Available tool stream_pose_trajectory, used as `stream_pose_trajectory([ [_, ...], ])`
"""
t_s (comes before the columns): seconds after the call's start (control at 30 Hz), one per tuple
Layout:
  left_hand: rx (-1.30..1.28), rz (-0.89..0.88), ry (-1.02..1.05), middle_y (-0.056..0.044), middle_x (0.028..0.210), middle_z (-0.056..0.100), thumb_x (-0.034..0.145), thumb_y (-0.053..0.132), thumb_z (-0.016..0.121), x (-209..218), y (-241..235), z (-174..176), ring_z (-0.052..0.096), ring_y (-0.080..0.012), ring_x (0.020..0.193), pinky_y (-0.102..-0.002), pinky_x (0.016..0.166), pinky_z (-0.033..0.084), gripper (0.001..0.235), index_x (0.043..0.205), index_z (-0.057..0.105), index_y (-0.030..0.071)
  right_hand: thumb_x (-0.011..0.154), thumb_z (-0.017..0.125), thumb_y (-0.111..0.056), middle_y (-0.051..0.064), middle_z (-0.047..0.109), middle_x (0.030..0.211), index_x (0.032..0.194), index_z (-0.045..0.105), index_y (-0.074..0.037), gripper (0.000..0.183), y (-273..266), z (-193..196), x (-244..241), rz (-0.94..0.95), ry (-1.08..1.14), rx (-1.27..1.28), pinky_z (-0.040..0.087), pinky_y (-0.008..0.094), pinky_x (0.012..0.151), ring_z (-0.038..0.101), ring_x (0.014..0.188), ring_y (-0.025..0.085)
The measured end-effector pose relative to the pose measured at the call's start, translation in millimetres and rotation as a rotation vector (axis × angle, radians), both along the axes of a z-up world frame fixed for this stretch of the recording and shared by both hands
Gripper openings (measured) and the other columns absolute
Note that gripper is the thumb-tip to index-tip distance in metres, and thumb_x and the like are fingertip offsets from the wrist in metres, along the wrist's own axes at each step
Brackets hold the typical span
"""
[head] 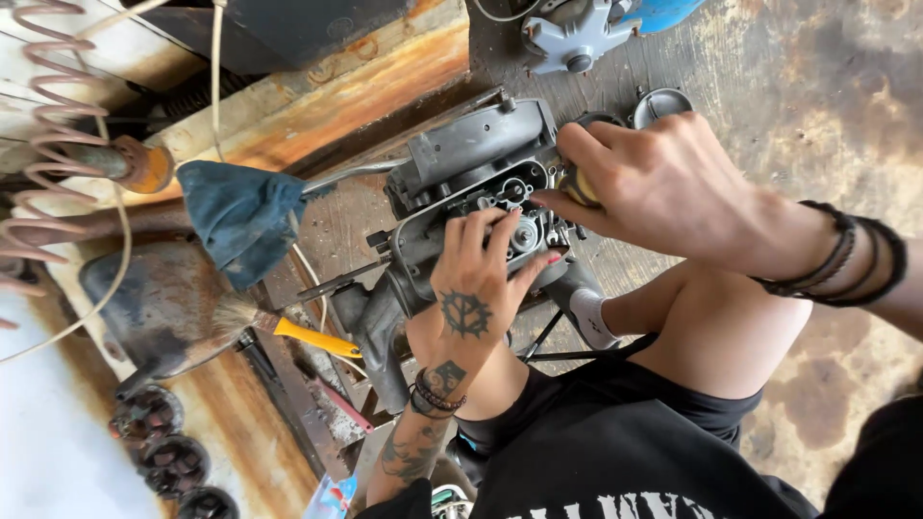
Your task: Disassembling and inspecting components of a motorcycle engine using a screwdriver
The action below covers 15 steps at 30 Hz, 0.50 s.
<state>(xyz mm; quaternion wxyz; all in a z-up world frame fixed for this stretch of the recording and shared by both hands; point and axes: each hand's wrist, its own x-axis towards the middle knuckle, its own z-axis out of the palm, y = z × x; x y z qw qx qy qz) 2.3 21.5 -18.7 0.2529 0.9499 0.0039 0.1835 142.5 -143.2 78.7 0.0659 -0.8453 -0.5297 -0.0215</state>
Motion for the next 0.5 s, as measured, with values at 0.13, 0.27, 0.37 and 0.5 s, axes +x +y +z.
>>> stream_pose_trajectory([
  [0.13,-0.106,-0.124,-0.029,-0.004,0.118,0.067,0.082,0.033,0.090,31.9,-1.2,13.0,0.064,-0.0264,0.108,-0.035,0.089,0.056,0.057,0.128,0.060,0.015,0.104,0.061,-0.030,0.020,0.051,0.110,0.123,0.041,0.003,0.043,7.0,28.6,-6.4,-0.054,0.271,0.105,0.038,0.039,0.029,0.049,0.038,0.028],
  [0.27,-0.106,-0.240,0.026,-0.006,0.076,0.066,0.080,0.014,0.080,74.4,-1.6,-21.7,0.064,-0.0303,0.072,-0.041,0.060,0.044,0.023,0.080,0.057,0.010,0.104,0.055,-0.007,0.016,0.044,0.102,0.119,0.037,0.001,0.025,1.9,23.5,-1.4,0.083,0.354,0.119,0.035,0.042,0.041,0.042,0.050,0.029],
  [0.37,-0.200,-0.335,0.062,-0.011,0.074,0.070,0.086,0.016,0.074,72.9,6.4,-12.1,0.066,-0.0382,0.069,-0.044,0.055,0.038,0.009,0.090,0.069,0.010,0.116,0.050,-0.047,0.010,0.051,0.084,0.105,0.047,-0.005,0.043,1.7,16.3,-2.9,-0.047,0.013,0.041,0.042,0.042,0.032,0.053,0.042,0.030],
  [0.5,-0.130,-0.357,0.038,-0.012,0.068,0.067,0.080,0.013,0.078,74.7,22.2,-23.0,0.066,-0.0387,0.067,-0.043,0.054,0.042,0.023,0.073,0.058,0.005,0.107,0.055,-0.023,0.013,0.050,0.103,0.132,0.049,-0.003,0.033,1.6,32.1,4.6,0.209,0.326,0.094,0.047,0.041,0.044,0.059,0.073,0.029],
])
